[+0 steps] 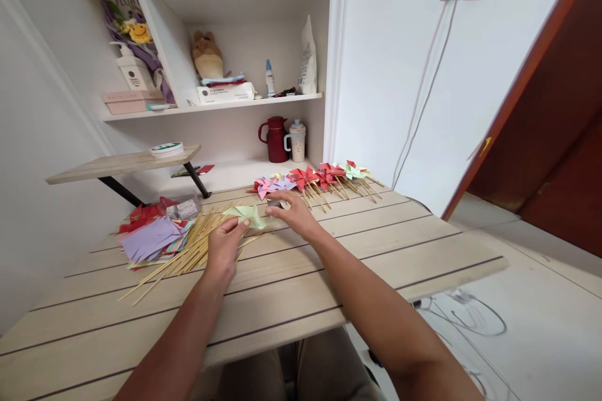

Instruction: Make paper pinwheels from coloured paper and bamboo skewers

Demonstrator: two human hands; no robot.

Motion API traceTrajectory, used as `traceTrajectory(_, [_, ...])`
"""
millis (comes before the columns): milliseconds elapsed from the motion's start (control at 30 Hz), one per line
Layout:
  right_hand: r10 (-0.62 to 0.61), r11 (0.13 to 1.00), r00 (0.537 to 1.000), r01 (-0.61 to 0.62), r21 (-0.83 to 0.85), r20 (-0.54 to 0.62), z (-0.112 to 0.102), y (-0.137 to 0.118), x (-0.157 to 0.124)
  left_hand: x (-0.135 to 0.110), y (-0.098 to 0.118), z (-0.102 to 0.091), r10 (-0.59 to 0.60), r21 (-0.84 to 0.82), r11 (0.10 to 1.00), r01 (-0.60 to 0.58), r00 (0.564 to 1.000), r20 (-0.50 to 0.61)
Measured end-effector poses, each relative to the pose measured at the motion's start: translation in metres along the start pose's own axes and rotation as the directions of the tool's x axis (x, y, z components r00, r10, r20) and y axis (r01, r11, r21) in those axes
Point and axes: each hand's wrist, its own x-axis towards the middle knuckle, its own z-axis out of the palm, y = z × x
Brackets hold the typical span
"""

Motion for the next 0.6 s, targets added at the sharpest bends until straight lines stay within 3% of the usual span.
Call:
traceTrajectory(167, [-0.100, 0.989, 0.990, 0.109, -0.096, 0.097, 0.011, -0.006, -0.003, -0.003, -0.003, 0.003, 0.113, 0.117, 0.986, -0.121, 0.991, 0.069])
traceTrajectory(367, [0.019, 1.000, 0.996, -0.016, -0.026, 0.086, 0.011, -0.009, -0.003, -0.006, 0.000, 0.005, 0.150, 0.226, 0.960, -0.164, 0.986, 0.079])
traceTrajectory(600, [0.189, 0.978, 0.978, -0.195, 0.070, 0.084, 0.013, -0.012, -0.006, -0.006, 0.000, 0.005, 0.134, 0.123, 0.981, -0.149, 0.984, 0.120])
